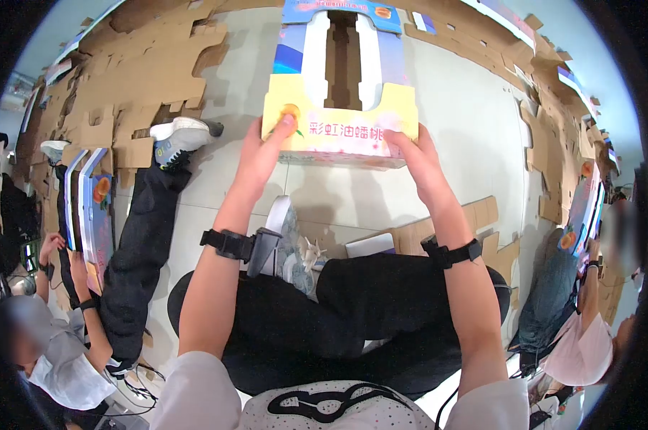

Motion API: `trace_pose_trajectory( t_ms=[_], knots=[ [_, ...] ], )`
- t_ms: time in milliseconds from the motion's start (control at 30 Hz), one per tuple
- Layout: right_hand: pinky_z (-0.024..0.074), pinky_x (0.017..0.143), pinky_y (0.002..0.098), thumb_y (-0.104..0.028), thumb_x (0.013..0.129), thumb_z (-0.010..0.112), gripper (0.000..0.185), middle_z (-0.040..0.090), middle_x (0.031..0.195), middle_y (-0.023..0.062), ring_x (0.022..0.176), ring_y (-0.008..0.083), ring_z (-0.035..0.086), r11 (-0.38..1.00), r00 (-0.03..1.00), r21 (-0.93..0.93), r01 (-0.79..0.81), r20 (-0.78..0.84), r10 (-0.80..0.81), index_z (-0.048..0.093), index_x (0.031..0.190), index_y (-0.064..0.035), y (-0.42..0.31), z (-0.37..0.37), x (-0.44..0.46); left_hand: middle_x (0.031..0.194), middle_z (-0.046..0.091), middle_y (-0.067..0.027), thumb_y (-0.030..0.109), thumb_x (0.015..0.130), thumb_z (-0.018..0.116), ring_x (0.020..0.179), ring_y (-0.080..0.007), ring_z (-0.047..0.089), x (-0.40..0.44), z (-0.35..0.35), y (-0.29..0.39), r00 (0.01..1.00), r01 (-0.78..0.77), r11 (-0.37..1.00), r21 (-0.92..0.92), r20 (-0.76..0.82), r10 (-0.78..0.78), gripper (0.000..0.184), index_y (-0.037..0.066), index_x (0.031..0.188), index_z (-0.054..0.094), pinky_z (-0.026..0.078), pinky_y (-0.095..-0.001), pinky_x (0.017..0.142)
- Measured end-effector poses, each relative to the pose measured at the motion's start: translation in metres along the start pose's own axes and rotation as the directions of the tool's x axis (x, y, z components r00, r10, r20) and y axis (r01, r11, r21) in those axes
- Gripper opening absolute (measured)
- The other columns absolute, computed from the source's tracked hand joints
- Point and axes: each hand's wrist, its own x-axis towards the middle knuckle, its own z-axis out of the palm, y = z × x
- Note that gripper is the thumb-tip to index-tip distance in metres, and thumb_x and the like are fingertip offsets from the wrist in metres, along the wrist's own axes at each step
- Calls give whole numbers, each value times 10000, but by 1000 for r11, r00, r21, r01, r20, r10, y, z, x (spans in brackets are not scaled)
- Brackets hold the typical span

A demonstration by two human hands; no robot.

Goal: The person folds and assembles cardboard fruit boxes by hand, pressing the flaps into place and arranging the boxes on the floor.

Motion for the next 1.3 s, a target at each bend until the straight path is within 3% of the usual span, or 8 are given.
trace_pose_trajectory(
  t_ms=[67, 167, 233, 367, 633, 833, 933, 1300],
  knots=[
    [438, 1013, 334, -330, 845, 741, 823, 570, 1298, 186, 1183, 228, 565, 998, 993, -10, 67, -93, -68, 350, 1418, 114, -2, 2, -1, 1299, 594, -165, 472, 919, 659, 1197, -217, 560, -1, 1, 2, 999, 24, 999, -26, 41, -23, 734, -59, 1387, 462, 409, -327, 1025],
    [444, 1000, 349, -363, 854, 723, 811, 567, 1309, 171, 1201, 236, 552, 998, 998, 24, 59, -34, -58, 365, 1421, 93, 0, 1, 2, 1348, 562, -151, 514, 941, 598, 1246, -220, 527, 6, 2, -12, 995, 41, 994, -98, 93, -32, 727, -9, 1422, 441, 378, -364, 1061],
    [436, 1004, 353, -403, 861, 708, 810, 568, 1314, 158, 1209, 237, 545, 982, 986, 111, -153, -43, 159, 376, 1426, 73, -5, -3, -1, 1384, 540, -117, 567, 950, 546, 1280, -224, 509, 10, -2, -16, 989, 66, 988, -140, 141, -46, 724, 76, 1467, 420, 361, -433, 1084],
    [415, 1019, 358, -471, 865, 684, 818, 578, 1314, 135, 1226, 239, 530, 949, 957, 130, -287, -8, 291, 391, 1438, 33, -8, -6, -5, 1394, 530, -162, 555, 983, 485, 1300, -221, 476, 10, -1, -21, 993, 41, 991, -125, 115, -27, 752, -39, 1439, 419, 313, -346, 1111],
    [432, 1008, 335, -431, 855, 730, 816, 591, 1252, 199, 1162, 225, 567, 995, 998, 79, -61, 19, 60, 399, 1357, 121, 4, -3, -5, 1346, 568, -151, 530, 1004, 448, 1231, -205, 516, 10, 1, -15, 999, 34, 951, -309, -14, -40, 702, -52, 1395, 491, 347, -321, 1067],
    [459, 978, 331, -430, 842, 751, 850, 590, 1226, 229, 1133, 220, 583, 998, 998, -39, -56, -11, 56, 374, 1342, 143, 2, 17, -14, 1193, 642, -126, 461, 988, 498, 1096, -188, 576, 6, -6, 1, 983, 47, 977, -206, -163, -81, 593, -65, 1241, 605, 417, -321, 975],
    [462, 971, 327, -431, 836, 755, 853, 593, 1222, 227, 1123, 221, 590, 999, 999, -7, -43, -11, 43, 379, 1343, 143, 7, 17, -13, 1172, 644, -127, 456, 985, 507, 1095, -188, 572, 12, -9, -7, 991, 46, 964, -262, -109, -77, 581, -64, 1225, 607, 413, -315, 975],
    [459, 951, 321, -362, 838, 727, 719, 616, 1192, 156, 1085, 212, 596, 980, 993, 199, 15, -118, 9, 464, 1336, 86, -10, -3, -9, 1170, 659, -184, 470, 995, 489, 1091, -220, 589, 10, -13, -12, 995, -99, 995, -29, -14, 98, 620, -82, 1266, 567, 425, -325, 974]
  ],
)
